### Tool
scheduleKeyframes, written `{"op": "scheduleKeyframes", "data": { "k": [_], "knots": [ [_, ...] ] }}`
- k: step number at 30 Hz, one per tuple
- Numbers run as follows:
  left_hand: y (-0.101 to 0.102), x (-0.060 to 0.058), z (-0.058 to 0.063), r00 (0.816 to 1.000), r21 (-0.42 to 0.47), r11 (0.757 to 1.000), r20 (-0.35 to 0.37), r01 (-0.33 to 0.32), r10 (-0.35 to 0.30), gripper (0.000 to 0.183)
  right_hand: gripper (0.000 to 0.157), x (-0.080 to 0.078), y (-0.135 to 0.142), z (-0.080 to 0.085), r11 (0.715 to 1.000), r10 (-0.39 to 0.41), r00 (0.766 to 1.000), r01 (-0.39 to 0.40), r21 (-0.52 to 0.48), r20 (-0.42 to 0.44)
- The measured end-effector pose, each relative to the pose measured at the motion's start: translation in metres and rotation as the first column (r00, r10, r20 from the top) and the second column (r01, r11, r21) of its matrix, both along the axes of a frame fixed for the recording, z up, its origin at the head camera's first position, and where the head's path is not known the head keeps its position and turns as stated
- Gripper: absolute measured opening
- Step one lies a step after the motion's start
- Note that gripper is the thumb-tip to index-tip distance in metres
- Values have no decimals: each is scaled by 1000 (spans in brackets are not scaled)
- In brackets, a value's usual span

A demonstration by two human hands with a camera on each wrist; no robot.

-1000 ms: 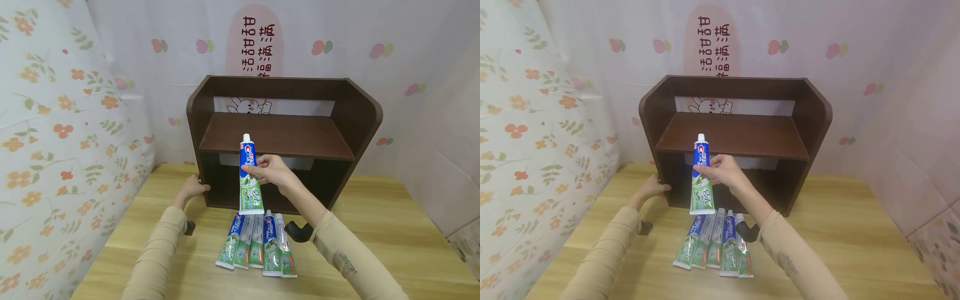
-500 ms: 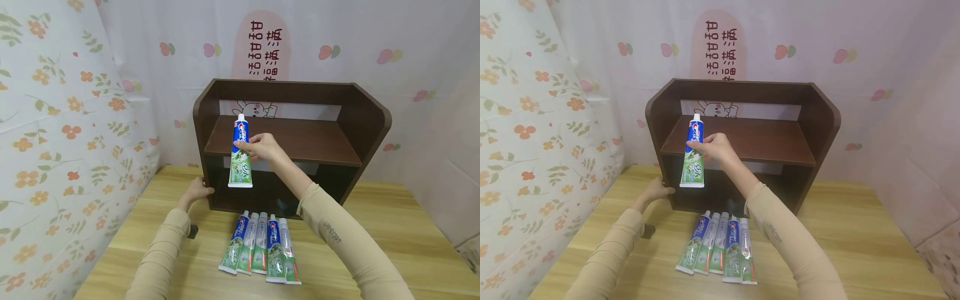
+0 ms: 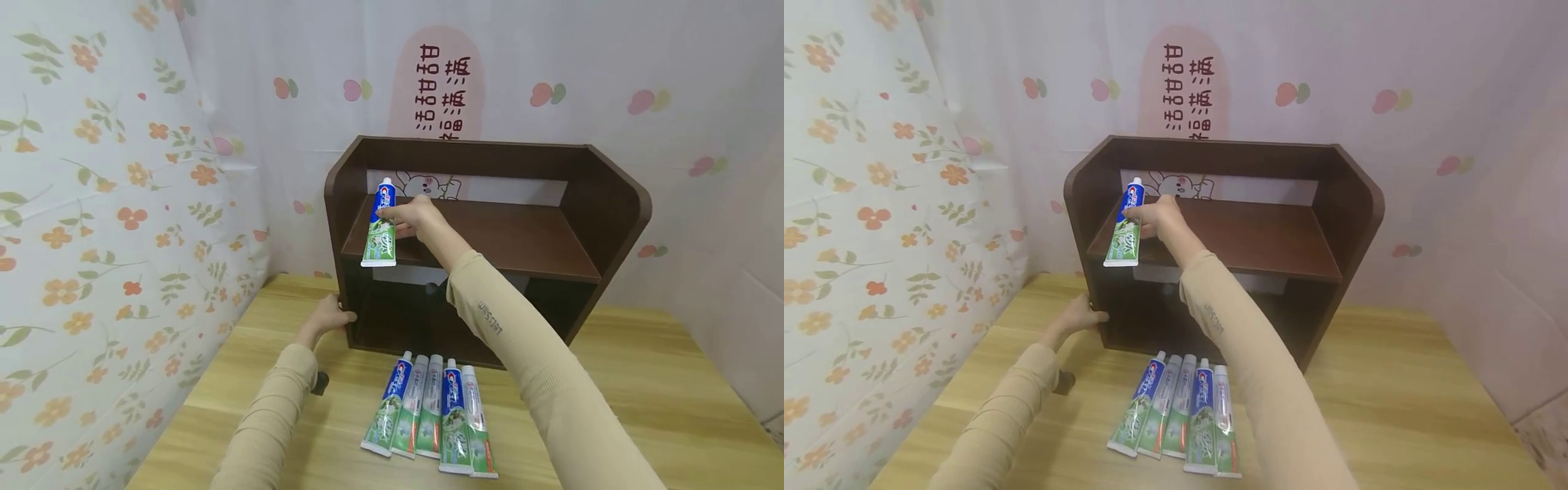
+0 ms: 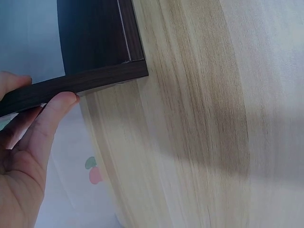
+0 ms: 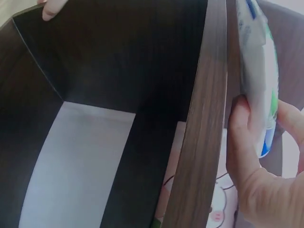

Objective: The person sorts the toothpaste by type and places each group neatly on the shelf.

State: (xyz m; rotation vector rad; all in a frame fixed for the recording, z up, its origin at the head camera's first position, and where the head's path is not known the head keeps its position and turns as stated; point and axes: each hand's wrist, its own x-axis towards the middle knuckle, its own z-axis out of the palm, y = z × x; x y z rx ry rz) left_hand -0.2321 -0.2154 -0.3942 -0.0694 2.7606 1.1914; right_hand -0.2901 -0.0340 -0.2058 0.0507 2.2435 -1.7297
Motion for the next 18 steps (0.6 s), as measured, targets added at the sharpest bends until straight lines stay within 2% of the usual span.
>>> {"op": "scheduleKeyframes", "data": {
  "k": [4, 7, 11, 14, 18],
  "knots": [
    [3, 0, -2, 1000, 22, 1000, 11, 11, -11, 68, 72, -13, -2, -3, 995, -43, 994, 51, -86, 97],
    [4, 0, -4, 1000, 22, 999, 17, 24, -24, 68, 72, -18, -1, -6, 987, -67, 991, 83, -135, 116],
    [3, -2, -4, 1000, 26, 999, 5, 24, -25, 65, 53, -21, -1, -9, 998, -66, 997, 67, 14, -25],
    [1, -3, -4, 1000, 33, 999, -5, 18, -18, 60, 42, -18, -3, -10, 985, -33, 989, 56, 161, -141],
    [-4, -4, -3, 1000, 38, 999, -2, 24, -24, 57, 41, -9, -2, -7, 977, 34, 977, 12, 213, -209]
  ]
}}
